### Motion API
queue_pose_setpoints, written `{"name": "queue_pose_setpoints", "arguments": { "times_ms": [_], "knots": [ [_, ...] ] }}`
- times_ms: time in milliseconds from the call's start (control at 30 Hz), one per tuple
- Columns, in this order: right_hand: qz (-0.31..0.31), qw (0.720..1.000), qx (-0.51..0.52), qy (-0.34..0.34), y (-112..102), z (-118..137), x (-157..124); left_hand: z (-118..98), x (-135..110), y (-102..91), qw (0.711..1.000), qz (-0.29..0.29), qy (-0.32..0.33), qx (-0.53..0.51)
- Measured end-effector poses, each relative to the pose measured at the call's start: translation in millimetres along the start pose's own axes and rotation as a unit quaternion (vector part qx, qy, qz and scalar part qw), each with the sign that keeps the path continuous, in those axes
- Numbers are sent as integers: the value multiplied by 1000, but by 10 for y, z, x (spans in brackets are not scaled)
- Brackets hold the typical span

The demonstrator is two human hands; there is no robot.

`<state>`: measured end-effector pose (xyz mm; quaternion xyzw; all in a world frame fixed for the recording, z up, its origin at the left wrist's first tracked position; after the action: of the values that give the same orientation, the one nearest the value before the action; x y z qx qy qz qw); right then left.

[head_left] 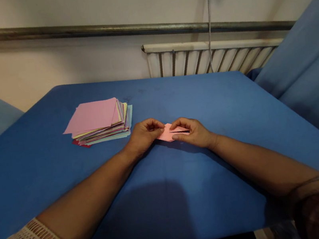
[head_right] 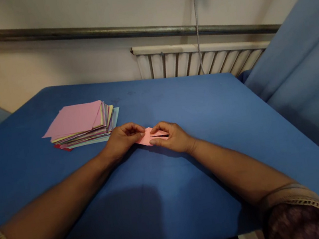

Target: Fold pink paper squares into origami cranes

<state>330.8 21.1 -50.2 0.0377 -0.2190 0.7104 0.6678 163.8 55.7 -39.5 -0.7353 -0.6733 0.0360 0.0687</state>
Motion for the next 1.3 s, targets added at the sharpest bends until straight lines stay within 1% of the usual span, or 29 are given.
{"name": "queue_pose_setpoints", "arguments": {
  "times_ms": [100,300,367,433,467,533,633,733,833,867,933,1033,1100,1167,1300],
  "knots": [
    [-12,998,-43,-33,-10,25,2,-4,7,-23,1000,-18,4,-4],
    [-4,996,-61,-65,-16,83,8,17,5,-24,999,-26,-10,-23],
    [-31,997,-62,-43,-28,51,21,14,0,-19,999,-30,-10,-39],
    [-64,998,-26,4,-38,-6,35,3,-8,-22,995,-41,-10,-89],
    [-80,996,2,28,-40,-32,41,4,-15,-20,991,-45,-20,-126],
    [-105,991,52,63,-44,-68,54,26,-38,4,978,-39,-62,-195],
    [-134,984,90,80,-71,-84,77,62,-92,58,957,-20,-133,-258],
    [-165,977,110,84,-119,-95,94,66,-146,111,943,5,-168,-289],
    [-186,969,140,86,-122,-97,87,99,-202,199,939,49,-200,-277],
    [-185,967,154,87,-102,-93,78,112,-211,215,941,53,-200,-267],
    [-168,965,176,95,-29,-80,53,129,-203,214,952,39,-178,-246],
    [-108,965,198,133,127,-76,2,134,-154,154,968,-8,-121,-219],
    [-72,962,209,162,201,-74,-27,135,-125,120,975,-23,-96,-198],
    [-63,963,200,170,205,-55,-34,128,-110,108,981,-18,-82,-174],
    [-84,975,136,155,96,11,1,89,-134,154,990,36,-72,-118]
  ]
}}
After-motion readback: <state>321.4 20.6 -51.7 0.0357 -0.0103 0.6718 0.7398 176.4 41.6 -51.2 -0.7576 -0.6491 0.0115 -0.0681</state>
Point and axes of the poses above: each hand's wrist, its own x-axis towards the middle knuckle, its own y-axis out of the palm, z = x × y, the point moved 6 cm from there along x, towards the middle knuckle, and after that the axes turned 12 degrees about -z, right-handed, at the moved point
